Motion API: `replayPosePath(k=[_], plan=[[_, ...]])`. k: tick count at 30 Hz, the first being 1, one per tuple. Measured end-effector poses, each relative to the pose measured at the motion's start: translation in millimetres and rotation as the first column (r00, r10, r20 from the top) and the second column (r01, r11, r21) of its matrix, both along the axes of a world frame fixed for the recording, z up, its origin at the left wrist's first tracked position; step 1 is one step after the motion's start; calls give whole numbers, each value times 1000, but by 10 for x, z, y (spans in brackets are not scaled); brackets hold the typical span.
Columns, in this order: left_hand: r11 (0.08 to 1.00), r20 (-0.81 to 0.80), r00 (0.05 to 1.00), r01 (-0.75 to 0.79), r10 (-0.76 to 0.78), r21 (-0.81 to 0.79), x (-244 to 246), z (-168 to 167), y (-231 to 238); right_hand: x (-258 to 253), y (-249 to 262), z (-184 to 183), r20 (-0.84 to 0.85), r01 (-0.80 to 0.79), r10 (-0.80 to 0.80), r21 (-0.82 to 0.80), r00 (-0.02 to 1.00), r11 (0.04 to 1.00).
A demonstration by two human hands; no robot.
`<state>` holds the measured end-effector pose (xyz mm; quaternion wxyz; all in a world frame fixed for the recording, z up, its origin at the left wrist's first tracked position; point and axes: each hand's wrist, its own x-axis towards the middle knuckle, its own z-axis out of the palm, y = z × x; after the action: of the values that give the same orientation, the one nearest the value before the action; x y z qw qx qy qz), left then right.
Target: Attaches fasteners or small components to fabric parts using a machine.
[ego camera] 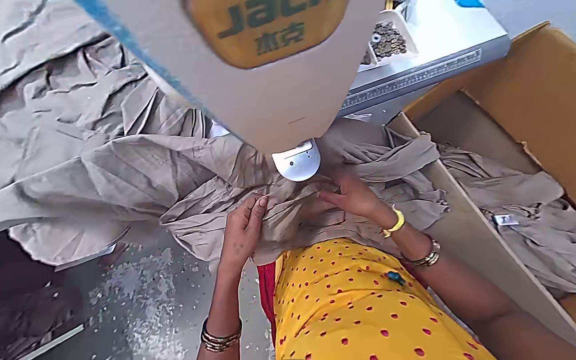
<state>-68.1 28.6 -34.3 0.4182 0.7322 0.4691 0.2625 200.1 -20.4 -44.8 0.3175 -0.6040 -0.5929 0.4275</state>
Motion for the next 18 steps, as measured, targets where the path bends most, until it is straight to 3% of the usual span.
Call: replayPosePath(k=[1,3,5,7,9,12,16,18], plan=[[1000,-27,1000,-16,16,-19,-52,71,16,-7,44,71,-78,-45,38,-86,996,995],[992,-221,971,-66,89,109,-116,40,74,-56,113,85,-113,-117,95,-199,989,973],[959,-367,913,-74,176,274,-96,-112,61,-144,141,-17,-1,-102,107,-291,994,951],[914,-345,918,-44,196,402,21,-234,-48,-218,122,-117,144,-4,48,-293,988,956],[883,-251,959,2,131,469,216,-288,-218,-264,37,-167,192,107,-70,-187,979,977],[891,-179,983,56,28,451,470,-473,-342,-292,-87,-329,252,200,-223,112,942,973],[935,-185,983,60,6,350,614,-531,-249,-195,-115,-260,295,94,-154,208,943,974],[945,-125,992,25,18,328,612,-392,-208,-102,-111,-100,149,28,-66,243,987,970]])
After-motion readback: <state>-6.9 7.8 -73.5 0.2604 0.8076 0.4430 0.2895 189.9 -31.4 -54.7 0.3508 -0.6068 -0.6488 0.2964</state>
